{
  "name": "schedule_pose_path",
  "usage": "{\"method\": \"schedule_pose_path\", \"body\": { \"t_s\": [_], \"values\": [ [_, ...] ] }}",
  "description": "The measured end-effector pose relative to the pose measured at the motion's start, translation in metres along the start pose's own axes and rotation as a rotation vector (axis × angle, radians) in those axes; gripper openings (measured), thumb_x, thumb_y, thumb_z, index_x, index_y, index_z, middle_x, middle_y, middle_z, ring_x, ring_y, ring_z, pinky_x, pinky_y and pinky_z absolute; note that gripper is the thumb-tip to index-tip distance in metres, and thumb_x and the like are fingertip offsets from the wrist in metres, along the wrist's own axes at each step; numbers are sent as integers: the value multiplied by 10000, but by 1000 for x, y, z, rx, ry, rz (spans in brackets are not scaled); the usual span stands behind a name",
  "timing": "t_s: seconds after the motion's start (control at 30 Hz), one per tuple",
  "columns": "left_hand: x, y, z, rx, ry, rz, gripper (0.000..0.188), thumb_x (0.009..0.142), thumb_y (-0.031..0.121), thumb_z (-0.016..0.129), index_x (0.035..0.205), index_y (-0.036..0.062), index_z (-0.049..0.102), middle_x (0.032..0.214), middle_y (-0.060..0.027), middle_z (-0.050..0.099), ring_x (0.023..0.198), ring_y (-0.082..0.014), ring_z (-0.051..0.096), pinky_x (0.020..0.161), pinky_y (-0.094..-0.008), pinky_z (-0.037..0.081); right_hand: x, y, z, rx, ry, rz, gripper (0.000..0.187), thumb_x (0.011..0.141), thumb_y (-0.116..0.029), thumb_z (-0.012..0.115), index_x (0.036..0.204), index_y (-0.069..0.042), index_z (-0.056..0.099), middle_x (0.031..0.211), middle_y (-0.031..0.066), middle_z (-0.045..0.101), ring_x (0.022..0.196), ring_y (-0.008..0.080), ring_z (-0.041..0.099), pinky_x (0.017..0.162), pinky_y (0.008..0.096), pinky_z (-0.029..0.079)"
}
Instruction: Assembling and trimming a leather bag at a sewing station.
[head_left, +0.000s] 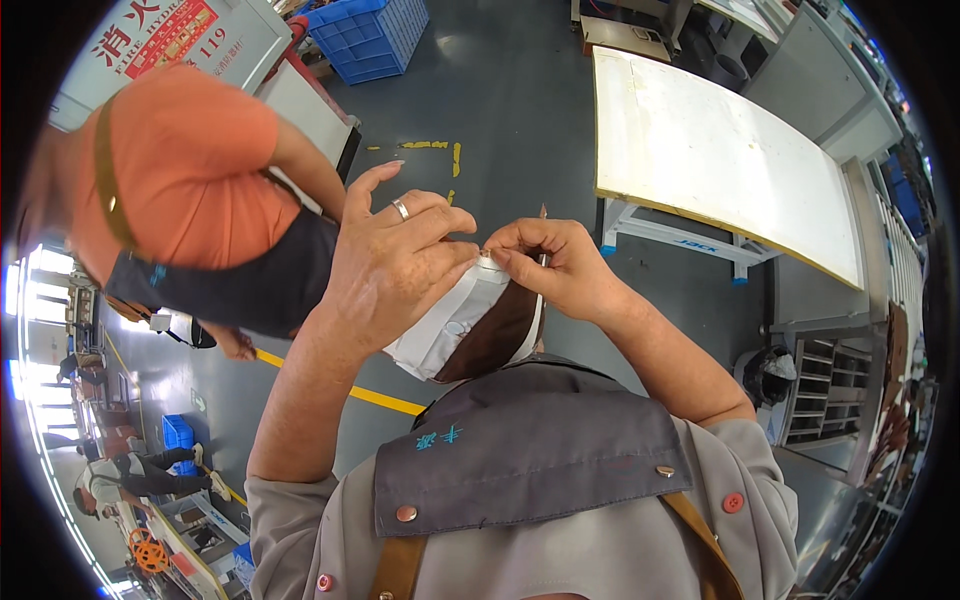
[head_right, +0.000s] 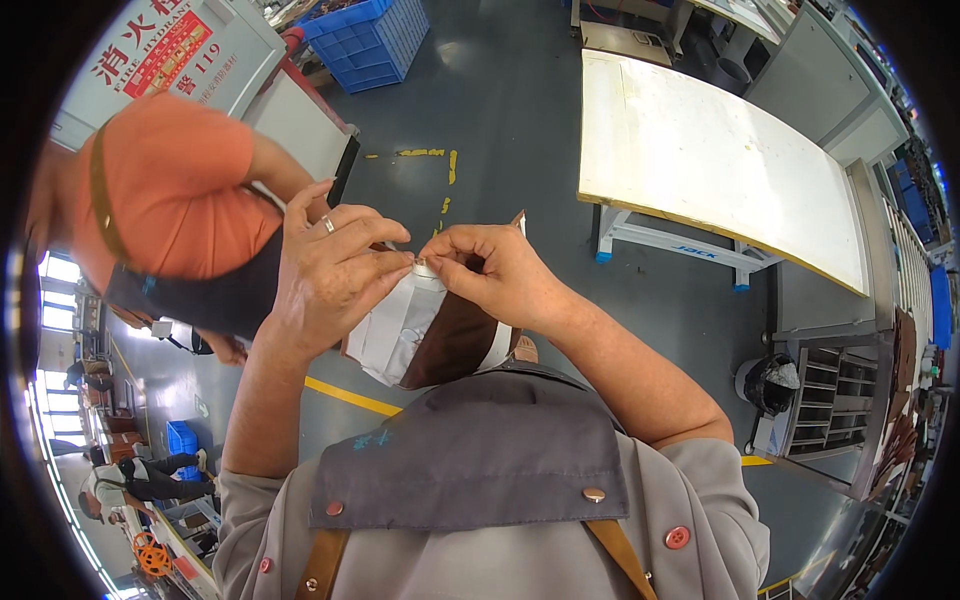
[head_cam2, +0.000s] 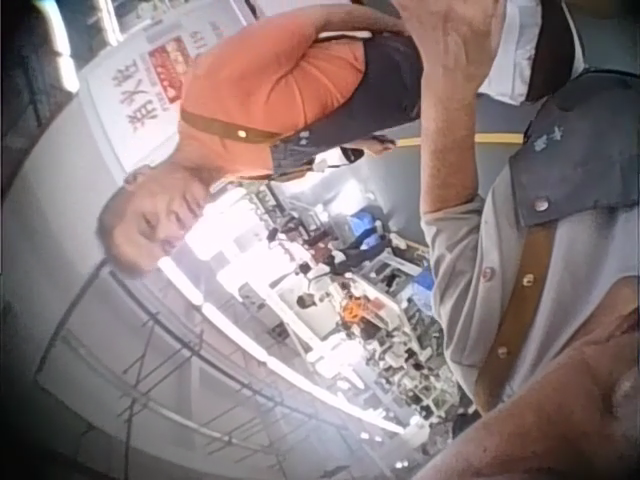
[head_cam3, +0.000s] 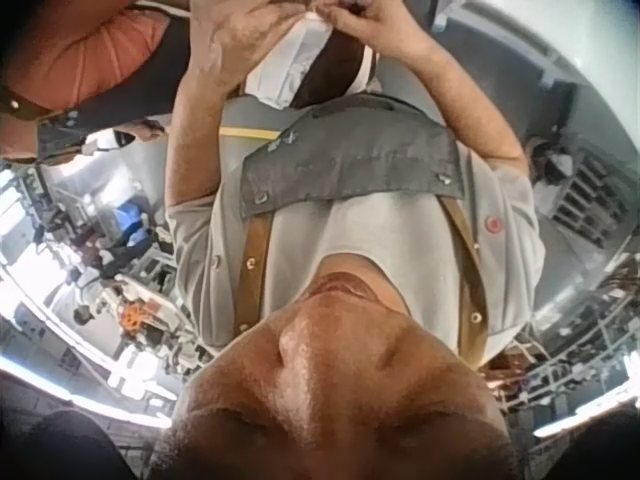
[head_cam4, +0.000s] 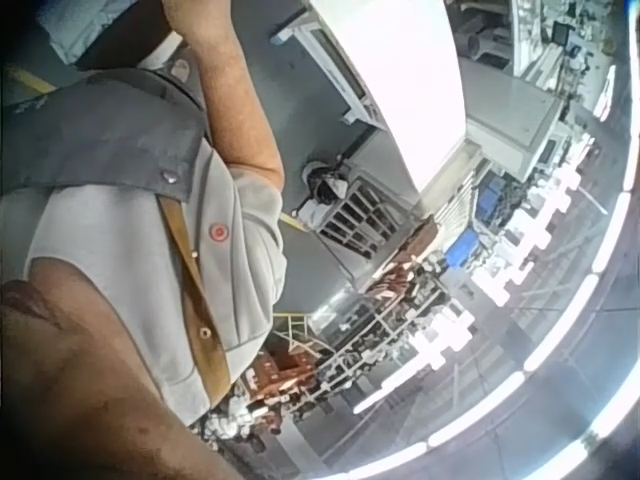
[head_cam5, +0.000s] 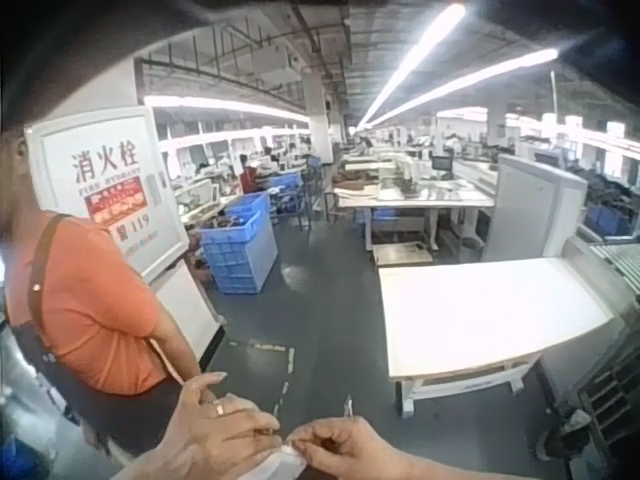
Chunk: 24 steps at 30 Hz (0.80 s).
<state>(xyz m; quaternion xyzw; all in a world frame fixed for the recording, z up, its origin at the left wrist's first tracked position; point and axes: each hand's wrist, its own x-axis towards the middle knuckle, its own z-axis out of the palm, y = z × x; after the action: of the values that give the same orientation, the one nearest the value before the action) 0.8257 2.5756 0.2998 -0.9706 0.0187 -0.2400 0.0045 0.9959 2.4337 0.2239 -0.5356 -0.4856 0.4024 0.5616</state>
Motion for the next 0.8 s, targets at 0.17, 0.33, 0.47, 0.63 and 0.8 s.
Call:
{"method": "schedule_pose_path", "body": {
  "t_s": [0.17, 0.33, 0.47, 0.63, 0.8],
  "values": [
    [2, -5, 4, -78, 8, -24, 90, 736, 124, 805, 789, 119, 733, 953, 47, 701, 950, -136, 669, 1113, -504, 346, 4, 1, 1, 31, -16, -2, 172, 996, -129, 650, 1051, 21, 713, 862, -29, 660, 787, 39, 519, 718, 233, 456],
    [0, -12, 16, -187, 22, -13, 107, 765, 90, 758, 828, 86, 671, 980, 12, 687, 960, -177, 666, 1017, -450, 466, 11, 3, -1, 70, -42, -44, 178, 1004, -135, 640, 1061, 20, 706, 877, -23, 667, 804, 40, 530, 736, 235, 457],
    [3, -16, 14, -355, -65, -157, 125, 779, 50, 713, 865, 45, 622, 1001, -46, 651, 915, -246, 658, 845, -362, 543, 19, 4, -2, 79, -50, -8, 158, 995, -132, 665, 1050, 10, 707, 864, -28, 663, 795, 38, 536, 725, 237, 455],
    [5, -23, 11, -551, -173, -279, 110, 805, 26, 690, 878, 17, 608, 983, -78, 614, 868, -255, 652, 773, -356, 542, 27, 5, 0, 126, -105, -1, 136, 960, -127, 735, 1023, -8, 716, 842, -48, 650, 757, 34, 528, 691, 225, 435],
    [5, -36, 9, -848, -245, -444, 111, 859, 23, 712, 945, -23, 659, 966, -93, 634, 783, -203, 652, 703, -309, 539, 35, 17, -2, 141, -151, 29, 141, 957, -130, 743, 1023, -7, 724, 849, -45, 658, 759, 24, 521, 678, 221, 424]
  ]
}}
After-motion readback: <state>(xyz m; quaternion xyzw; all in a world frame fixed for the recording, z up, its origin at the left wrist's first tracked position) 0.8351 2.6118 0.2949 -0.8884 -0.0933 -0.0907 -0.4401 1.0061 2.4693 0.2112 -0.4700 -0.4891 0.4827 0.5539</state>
